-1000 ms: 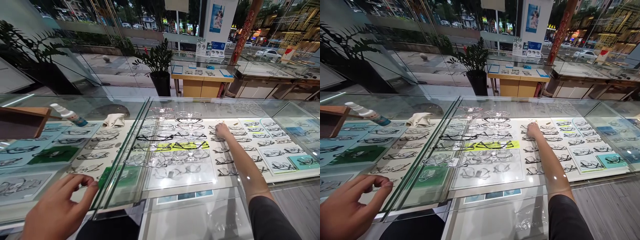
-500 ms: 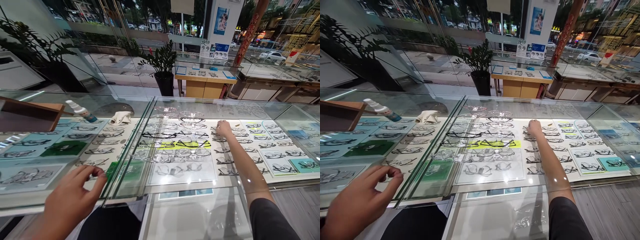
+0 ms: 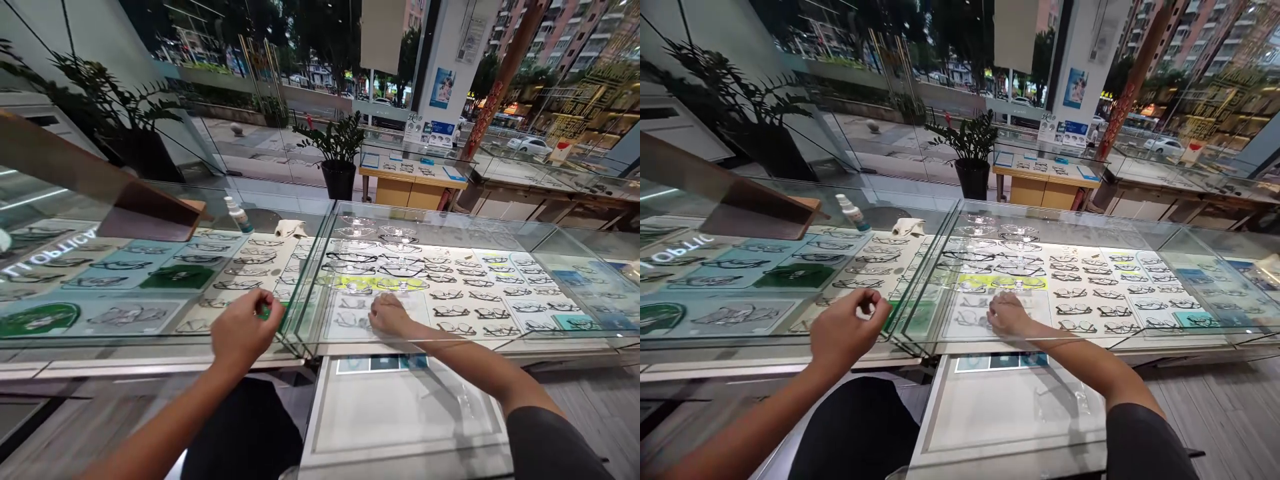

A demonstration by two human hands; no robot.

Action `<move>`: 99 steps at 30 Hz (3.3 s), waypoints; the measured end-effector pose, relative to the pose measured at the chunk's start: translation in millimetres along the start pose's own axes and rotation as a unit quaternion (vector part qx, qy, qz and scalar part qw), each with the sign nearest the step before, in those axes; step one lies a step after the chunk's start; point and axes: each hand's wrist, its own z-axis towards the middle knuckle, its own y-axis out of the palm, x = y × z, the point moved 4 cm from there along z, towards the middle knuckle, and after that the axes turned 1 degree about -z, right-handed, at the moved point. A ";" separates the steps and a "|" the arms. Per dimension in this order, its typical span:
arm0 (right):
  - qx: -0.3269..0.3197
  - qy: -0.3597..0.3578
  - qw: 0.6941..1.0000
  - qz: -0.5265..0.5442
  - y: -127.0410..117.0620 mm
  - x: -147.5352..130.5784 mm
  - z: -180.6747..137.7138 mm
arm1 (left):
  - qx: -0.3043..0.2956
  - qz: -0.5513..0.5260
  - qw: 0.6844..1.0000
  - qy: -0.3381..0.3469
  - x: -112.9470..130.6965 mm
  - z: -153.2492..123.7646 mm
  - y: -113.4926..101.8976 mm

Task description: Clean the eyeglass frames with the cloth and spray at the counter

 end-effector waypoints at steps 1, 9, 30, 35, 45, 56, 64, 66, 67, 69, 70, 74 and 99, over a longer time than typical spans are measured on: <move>-0.016 -0.020 1.000 0.010 1.5 -16.5 -4.6 | 0.014 -0.010 1.000 0.004 -1.1 -0.2 1.8; -0.079 -0.109 0.990 0.051 -46.3 -74.5 -50.8 | 0.062 -0.106 0.989 0.087 -5.0 -0.6 12.8; 0.066 0.133 0.982 -0.118 -123.2 27.5 -18.1 | 0.094 -0.002 0.983 0.159 -144.8 -29.4 76.7; 0.096 0.157 0.976 -0.112 -117.1 27.8 -17.5 | 0.166 0.012 0.957 0.238 -153.9 -29.8 83.4; 0.130 0.056 0.982 0.128 -128.9 -9.1 -59.6 | 0.267 -0.005 0.898 0.351 -145.0 -36.2 74.9; -0.076 -0.001 0.994 0.082 -2.8 -46.7 -114.5 | 0.236 -0.042 0.923 0.302 -157.9 -34.2 76.8; 0.007 0.082 0.995 -0.056 11.1 31.7 -94.6 | 0.204 -0.064 0.934 0.285 -164.8 -32.4 79.9; 0.030 0.090 0.992 -0.078 15.5 43.0 -94.9 | 0.198 -0.064 0.934 0.290 -165.9 -31.2 81.1; 0.041 0.092 0.991 -0.086 18.3 46.8 -95.6 | 0.201 -0.063 0.931 0.298 -166.3 -31.1 81.3; 0.057 0.091 0.989 -0.098 25.1 51.7 -97.3 | 0.223 -0.060 0.918 0.323 -166.4 -32.3 80.7; 0.061 0.088 0.989 -0.101 28.9 53.3 -98.2 | 0.232 -0.054 0.913 0.331 -166.6 -33.0 80.4; 0.059 0.074 0.990 -0.103 42.5 56.4 -102.1 | 0.242 -0.060 0.915 0.317 -169.3 -33.2 79.2; -0.018 0.142 0.987 -0.074 37.3 58.3 -94.7 | 0.189 -0.106 0.939 0.268 -164.8 -28.7 70.0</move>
